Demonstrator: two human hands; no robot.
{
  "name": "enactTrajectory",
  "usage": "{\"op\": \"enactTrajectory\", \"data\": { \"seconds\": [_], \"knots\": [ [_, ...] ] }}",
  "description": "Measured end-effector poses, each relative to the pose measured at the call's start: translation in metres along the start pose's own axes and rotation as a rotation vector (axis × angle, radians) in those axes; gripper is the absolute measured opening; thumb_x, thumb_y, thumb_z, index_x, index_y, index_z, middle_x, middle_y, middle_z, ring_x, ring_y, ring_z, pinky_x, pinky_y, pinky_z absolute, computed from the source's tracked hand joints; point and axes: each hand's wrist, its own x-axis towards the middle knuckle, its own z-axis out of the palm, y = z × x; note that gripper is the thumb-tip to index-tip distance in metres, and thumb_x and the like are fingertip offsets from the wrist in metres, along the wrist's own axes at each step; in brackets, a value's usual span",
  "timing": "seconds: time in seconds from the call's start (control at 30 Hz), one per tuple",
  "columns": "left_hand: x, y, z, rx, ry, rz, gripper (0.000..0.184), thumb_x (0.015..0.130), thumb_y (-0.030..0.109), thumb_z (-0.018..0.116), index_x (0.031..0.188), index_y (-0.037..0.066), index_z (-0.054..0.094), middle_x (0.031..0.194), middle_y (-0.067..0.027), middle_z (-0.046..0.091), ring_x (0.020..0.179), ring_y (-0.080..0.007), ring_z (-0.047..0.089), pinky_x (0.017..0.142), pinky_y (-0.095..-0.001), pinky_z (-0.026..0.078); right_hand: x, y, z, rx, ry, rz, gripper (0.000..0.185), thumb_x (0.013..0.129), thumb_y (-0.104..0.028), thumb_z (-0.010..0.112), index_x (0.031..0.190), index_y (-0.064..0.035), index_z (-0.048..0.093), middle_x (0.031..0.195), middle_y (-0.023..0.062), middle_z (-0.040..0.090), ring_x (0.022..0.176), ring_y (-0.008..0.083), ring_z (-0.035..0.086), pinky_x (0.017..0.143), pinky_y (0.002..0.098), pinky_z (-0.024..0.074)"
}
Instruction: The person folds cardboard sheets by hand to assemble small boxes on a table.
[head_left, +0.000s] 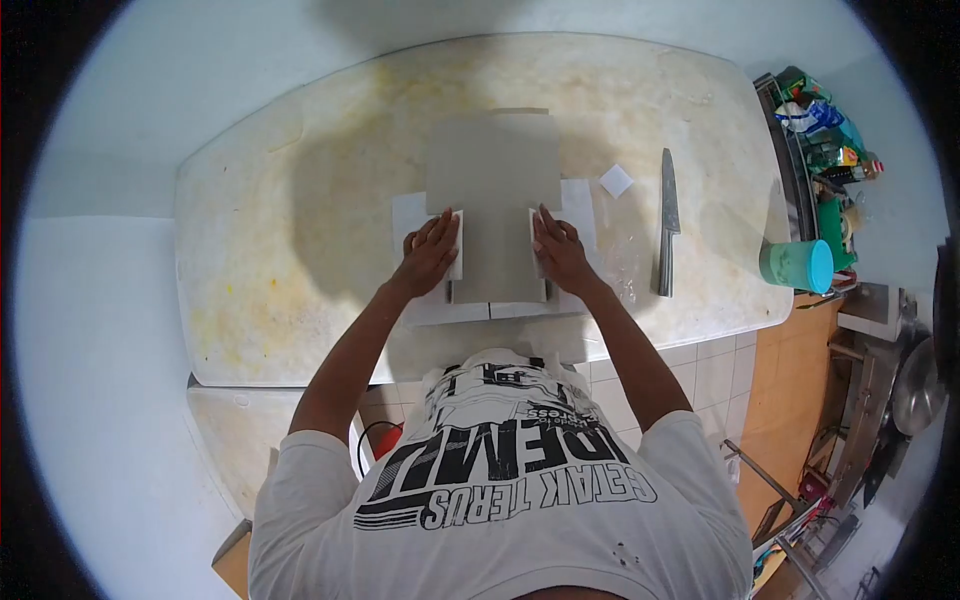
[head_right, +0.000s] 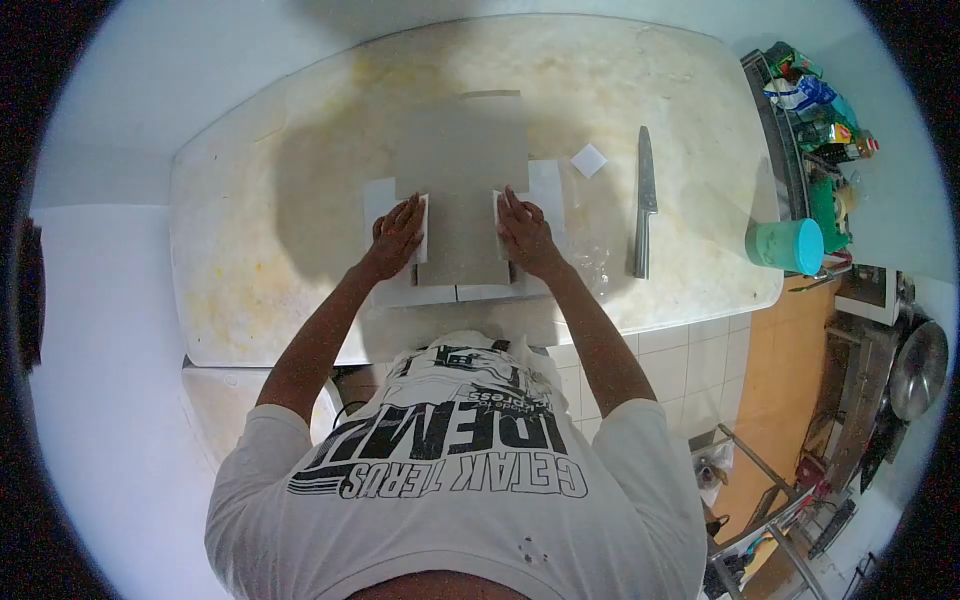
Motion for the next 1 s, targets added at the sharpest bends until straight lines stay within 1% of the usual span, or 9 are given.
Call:
{"op": "enactTrajectory", "data": {
  "seconds": [0.1, 0.2, 0.37, 0.5, 0.6, 0.7, 0.8, 0.9, 1.0],
  "knots": [
    [0.000, 0.004, 0.009, 0.136, 0.079, 0.026, 0.055, 0.100, 0.037, 0.028, 0.150, 0.018, 0.014, 0.157, -0.0033, 0.009, 0.144, -0.0236, 0.011, 0.113, -0.0524, 0.007, 0.001, -0.014, 0.005, -0.186, 0.054, 0.005, 0.051, 0.097, -0.032, 0.041, 0.142, -0.0102, 0.035, 0.152, 0.0108, 0.025, 0.133, 0.0357, 0.028, 0.099, 0.0537, 0.0355],
    [0.001, -0.001, 0.015, 0.181, 0.111, 0.059, 0.055, 0.100, 0.037, 0.028, 0.150, 0.018, 0.015, 0.157, -0.0032, 0.009, 0.144, -0.0221, 0.012, 0.113, -0.0518, 0.006, 0.012, -0.017, -0.010, -0.216, -0.081, 0.002, 0.052, 0.095, -0.035, 0.045, 0.143, -0.0161, 0.035, 0.153, 0.0091, 0.021, 0.131, 0.0337, 0.030, 0.098, 0.0572, 0.0349],
    [0.002, 0.002, 0.005, 0.138, 0.107, 0.073, 0.054, 0.099, 0.037, 0.032, 0.149, 0.018, 0.021, 0.156, -0.0070, 0.013, 0.143, -0.0232, 0.015, 0.113, -0.0503, 0.006, 0.020, -0.008, -0.022, -0.205, -0.149, -0.038, 0.056, 0.091, -0.032, 0.052, 0.143, -0.0193, 0.036, 0.152, 0.0086, 0.024, 0.133, 0.0314, 0.029, 0.101, 0.0512, 0.0318],
    [0.003, 0.001, -0.011, -0.266, 0.170, -0.025, 0.052, 0.096, 0.026, 0.050, 0.145, 0.018, 0.034, 0.144, -0.0128, 0.033, 0.129, -0.0230, 0.038, 0.105, -0.0420, 0.029, 0.018, -0.006, -0.028, -0.250, 0.080, -0.139, 0.059, 0.088, -0.025, 0.061, 0.142, -0.0178, 0.038, 0.144, 0.0115, 0.034, 0.122, 0.0255, 0.044, 0.096, 0.0421, 0.0392],
    [-0.002, 0.003, -0.014, -0.810, 0.048, -0.222, 0.053, 0.092, 0.015, 0.059, 0.141, 0.016, 0.041, 0.132, -0.0122, 0.044, 0.112, -0.0179, 0.050, 0.092, -0.0323, 0.043, 0.014, -0.015, -0.039, 0.353, -0.147, 0.336, 0.062, 0.086, -0.018, 0.066, 0.142, -0.0166, 0.039, 0.132, 0.0115, 0.045, 0.106, 0.0174, 0.056, 0.085, 0.0324, 0.0471],
    [-0.003, -0.006, 0.004, -1.040, 0.148, -0.222, 0.051, 0.090, 0.010, 0.061, 0.138, 0.012, 0.045, 0.126, -0.0100, 0.049, 0.100, -0.0137, 0.054, 0.085, -0.0269, 0.047, 0.005, -0.010, -0.033, 0.668, 0.025, 0.358, 0.065, 0.085, -0.013, 0.068, 0.142, -0.0153, 0.039, 0.120, 0.0099, 0.053, 0.088, 0.0117, 0.060, 0.074, 0.0261, 0.0491],
    [-0.006, 0.003, 0.000, -1.222, 0.181, -0.292, 0.048, 0.089, 0.011, 0.061, 0.135, 0.009, 0.048, 0.122, -0.0093, 0.053, 0.095, -0.0134, 0.055, 0.085, -0.0278, 0.047, 0.002, -0.016, -0.039, 0.546, 0.130, 0.454, 0.057, 0.084, -0.015, 0.069, 0.136, -0.0124, 0.047, 0.110, 0.0112, 0.059, 0.082, 0.0149, 0.062, 0.074, 0.0297, 0.0503],
    [-0.007, 0.009, -0.003, -1.090, 0.223, -0.334, 0.047, 0.087, 0.012, 0.065, 0.131, 0.007, 0.051, 0.119, -0.0097, 0.055, 0.094, -0.0144, 0.057, 0.085, -0.0289, 0.048, 0.012, -0.046, -0.033, -0.294, 0.487, 0.080, 0.047, 0.082, -0.015, 0.071, 0.126, -0.0090, 0.056, 0.106, 0.0122, 0.062, 0.076, 0.0180, 0.064, 0.073, 0.0315, 0.0520],
    [-0.005, 0.016, 0.004, -0.918, 0.291, -0.327, 0.046, 0.085, 0.013, 0.068, 0.128, 0.007, 0.053, 0.118, -0.0105, 0.056, 0.093, -0.0151, 0.058, 0.082, -0.0300, 0.050, 0.039, -0.089, 0.015, 0.359, 0.175, 0.242, 0.037, 0.083, -0.026, 0.069, 0.114, -0.0063, 0.063, 0.099, 0.0123, 0.066, 0.085, 0.0252, 0.066, 0.078, 0.0386, 0.0511]
  ]
}}
